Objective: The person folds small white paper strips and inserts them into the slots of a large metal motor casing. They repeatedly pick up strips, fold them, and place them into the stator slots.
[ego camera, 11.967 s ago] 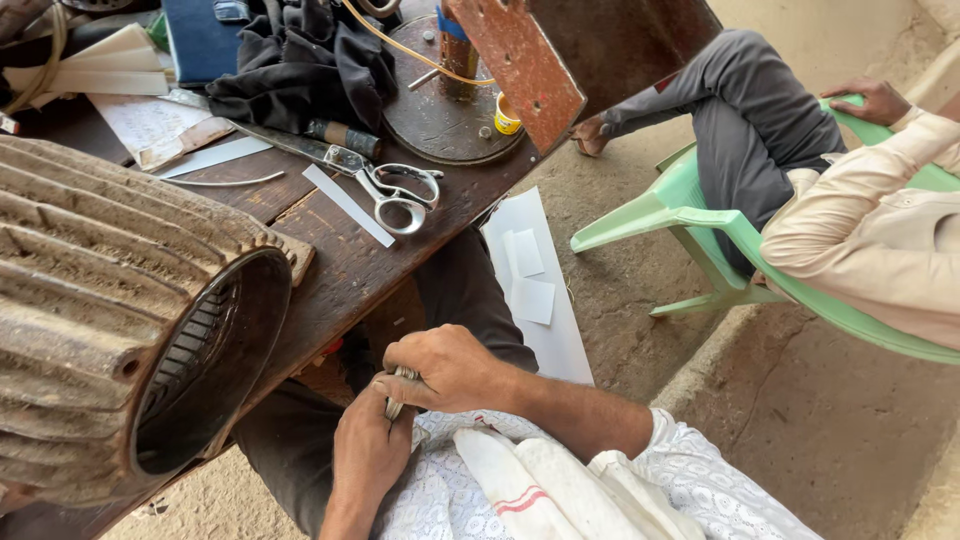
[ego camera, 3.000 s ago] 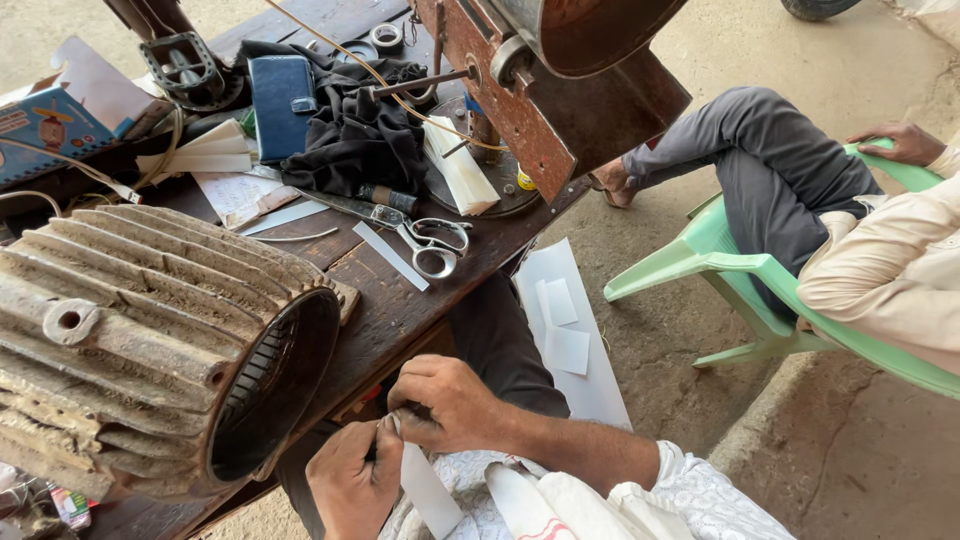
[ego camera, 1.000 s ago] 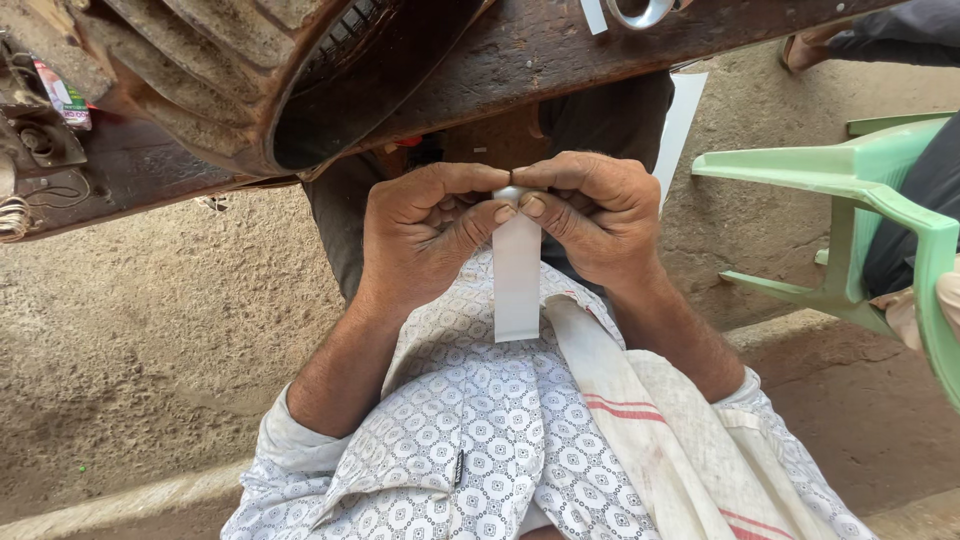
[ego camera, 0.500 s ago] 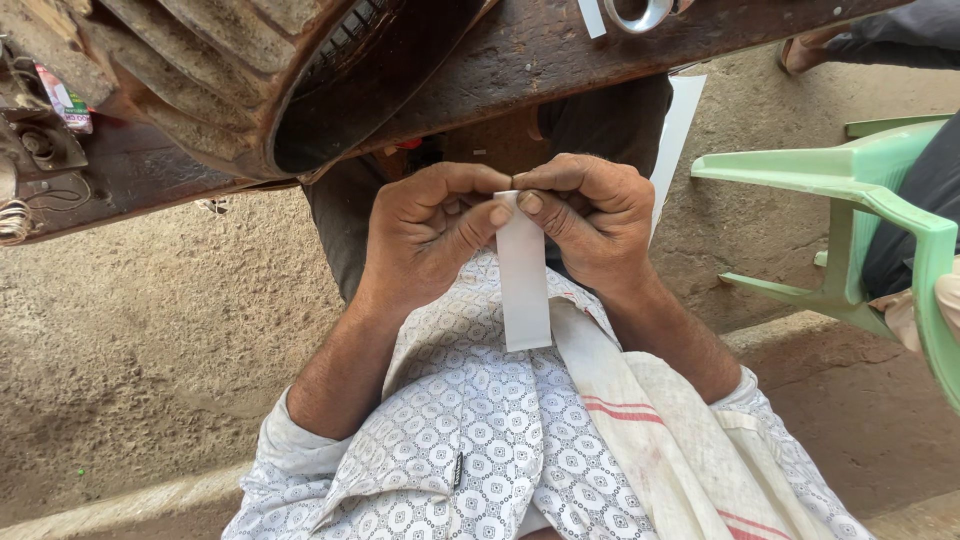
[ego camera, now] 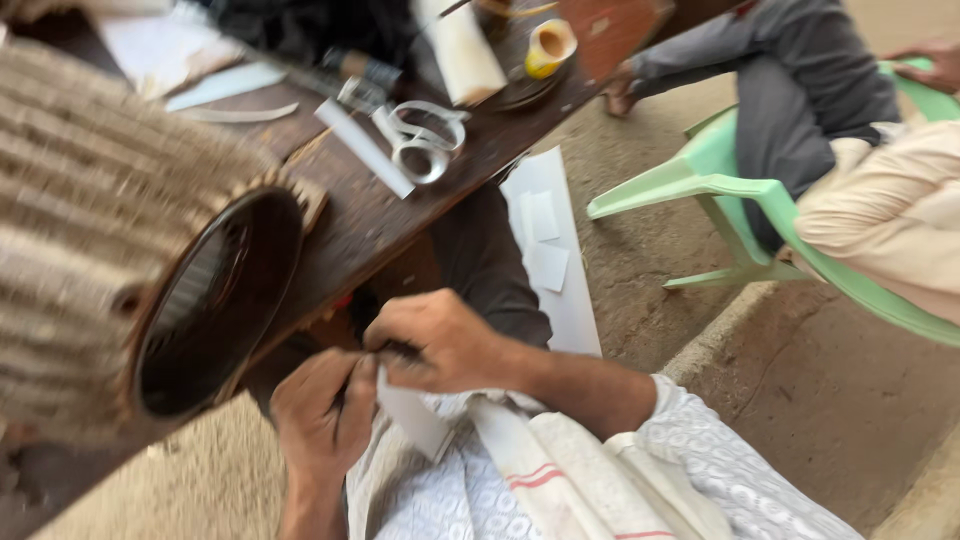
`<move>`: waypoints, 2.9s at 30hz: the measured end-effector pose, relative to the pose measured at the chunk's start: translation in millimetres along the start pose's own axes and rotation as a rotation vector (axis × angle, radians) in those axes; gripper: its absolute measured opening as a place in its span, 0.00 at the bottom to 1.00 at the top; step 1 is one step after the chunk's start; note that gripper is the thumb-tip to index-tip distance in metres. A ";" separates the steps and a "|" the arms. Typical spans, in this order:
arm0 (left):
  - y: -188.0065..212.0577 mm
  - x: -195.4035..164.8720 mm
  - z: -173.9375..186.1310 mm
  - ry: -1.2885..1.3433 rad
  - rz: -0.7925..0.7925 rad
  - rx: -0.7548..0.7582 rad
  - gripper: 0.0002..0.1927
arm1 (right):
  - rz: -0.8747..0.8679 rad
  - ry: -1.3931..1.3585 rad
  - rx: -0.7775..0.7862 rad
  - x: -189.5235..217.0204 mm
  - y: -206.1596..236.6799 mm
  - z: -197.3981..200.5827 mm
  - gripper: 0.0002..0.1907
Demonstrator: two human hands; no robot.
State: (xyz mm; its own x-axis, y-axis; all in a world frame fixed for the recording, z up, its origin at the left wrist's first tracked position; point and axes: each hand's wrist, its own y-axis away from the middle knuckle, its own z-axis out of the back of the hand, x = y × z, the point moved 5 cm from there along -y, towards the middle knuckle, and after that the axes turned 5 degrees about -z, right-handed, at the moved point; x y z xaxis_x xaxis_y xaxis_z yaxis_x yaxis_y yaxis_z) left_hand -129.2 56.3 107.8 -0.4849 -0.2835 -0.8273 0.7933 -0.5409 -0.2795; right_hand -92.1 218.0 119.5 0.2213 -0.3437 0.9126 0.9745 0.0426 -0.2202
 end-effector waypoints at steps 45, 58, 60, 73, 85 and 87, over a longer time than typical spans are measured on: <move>28.2 22.1 -11.5 0.104 0.235 0.047 0.14 | 0.045 -0.057 -0.011 4.7 16.9 6.3 0.08; 22.0 -3.2 -16.1 -0.591 0.085 -0.125 0.12 | -0.017 0.315 -0.153 -19.6 14.5 -5.5 0.06; 31.6 -2.9 2.7 -0.591 0.110 -0.162 0.12 | -0.033 0.374 -0.212 -20.9 13.7 3.0 0.07; 39.7 18.2 -11.1 0.356 0.330 -0.291 0.08 | -0.179 -0.333 0.075 -19.5 1.8 -9.5 0.08; 57.5 41.6 7.3 0.522 0.347 -0.016 0.05 | -0.007 0.066 0.269 -9.3 -9.0 -41.6 0.10; 59.7 45.4 9.2 0.566 0.375 -0.007 0.06 | -0.021 0.067 0.271 -11.6 -9.9 -44.8 0.09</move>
State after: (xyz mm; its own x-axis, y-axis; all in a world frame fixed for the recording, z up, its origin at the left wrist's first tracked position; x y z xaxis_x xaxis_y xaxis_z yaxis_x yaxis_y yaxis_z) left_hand -107.2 3.8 58.0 0.0890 0.0082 -0.9960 0.8737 -0.4808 0.0741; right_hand -105.9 179.5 95.6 0.2072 -0.4077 0.8893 0.9551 0.2812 -0.0936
